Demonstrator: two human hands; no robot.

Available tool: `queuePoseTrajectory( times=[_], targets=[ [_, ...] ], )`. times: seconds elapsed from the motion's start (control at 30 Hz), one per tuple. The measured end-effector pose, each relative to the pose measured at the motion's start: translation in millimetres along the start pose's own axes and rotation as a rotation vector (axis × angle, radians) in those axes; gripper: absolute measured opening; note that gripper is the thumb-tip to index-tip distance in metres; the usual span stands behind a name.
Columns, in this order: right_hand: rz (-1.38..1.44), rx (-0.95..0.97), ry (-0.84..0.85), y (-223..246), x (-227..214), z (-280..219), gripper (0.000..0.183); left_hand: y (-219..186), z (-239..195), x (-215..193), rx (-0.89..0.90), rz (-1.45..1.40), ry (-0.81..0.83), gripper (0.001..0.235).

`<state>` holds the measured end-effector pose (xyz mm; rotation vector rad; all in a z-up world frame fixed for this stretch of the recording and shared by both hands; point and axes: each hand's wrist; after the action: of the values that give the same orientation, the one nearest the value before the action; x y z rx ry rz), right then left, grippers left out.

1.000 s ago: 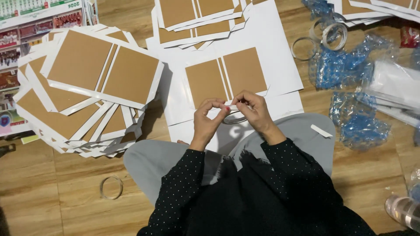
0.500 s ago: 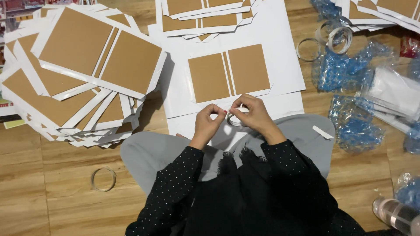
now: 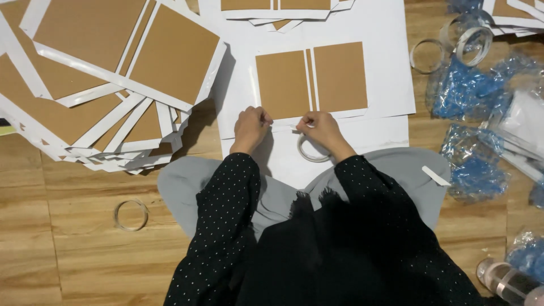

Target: Applying double-sided tape to cardboard sheets for packaging assembly

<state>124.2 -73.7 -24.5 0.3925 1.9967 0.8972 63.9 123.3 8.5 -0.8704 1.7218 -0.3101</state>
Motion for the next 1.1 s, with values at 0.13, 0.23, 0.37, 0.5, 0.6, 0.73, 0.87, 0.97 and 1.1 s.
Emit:
queuePoseTrajectory(
  times=[0.13,0.23,0.37,0.5,0.6,0.73,0.87,0.97,1.1],
  targets=[
    [-0.020,0.019,0.037,33,25,18,0.015,26,13,10,-0.038,-0.019,0.014,0.015],
    [-0.047,0.076,0.060,31,43,33,0.011,28,14,9,-0.018,0.037,0.025,0.019],
    [-0.108,0.114,0.069,26,52,40,0.014,32,16,12,-0.006,0.070,0.045,0.020],
    [-0.096,0.138,0.080,15,59,49,0.013,34,19,13,-0.010,0.052,0.067,0.020],
    [-0.080,0.140,0.096,10,60,54,0.015,30,18,9,-0.024,0.030,0.066,0.019],
    [-0.086,0.159,0.097,7,62,55,0.016,33,20,13,-0.032,0.018,0.073,0.019],
    [-0.051,0.146,0.078,12,61,48,0.018,33,18,14,-0.024,0.022,0.076,0.020],
    [-0.043,0.128,0.050,17,60,48,0.018,29,19,10,-0.030,0.009,0.074,0.019],
    [-0.026,0.112,0.026,15,60,45,0.017,28,16,9,-0.034,0.030,0.085,0.020]
  ],
)
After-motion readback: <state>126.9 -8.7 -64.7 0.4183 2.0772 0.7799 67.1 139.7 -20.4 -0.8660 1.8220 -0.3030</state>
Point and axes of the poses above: each hand's wrist, its own z-axis towards the middle knuckle, its own x-axis out of the palm, y = z × x, and after that the axes turned 2 degrees about x, right-handed
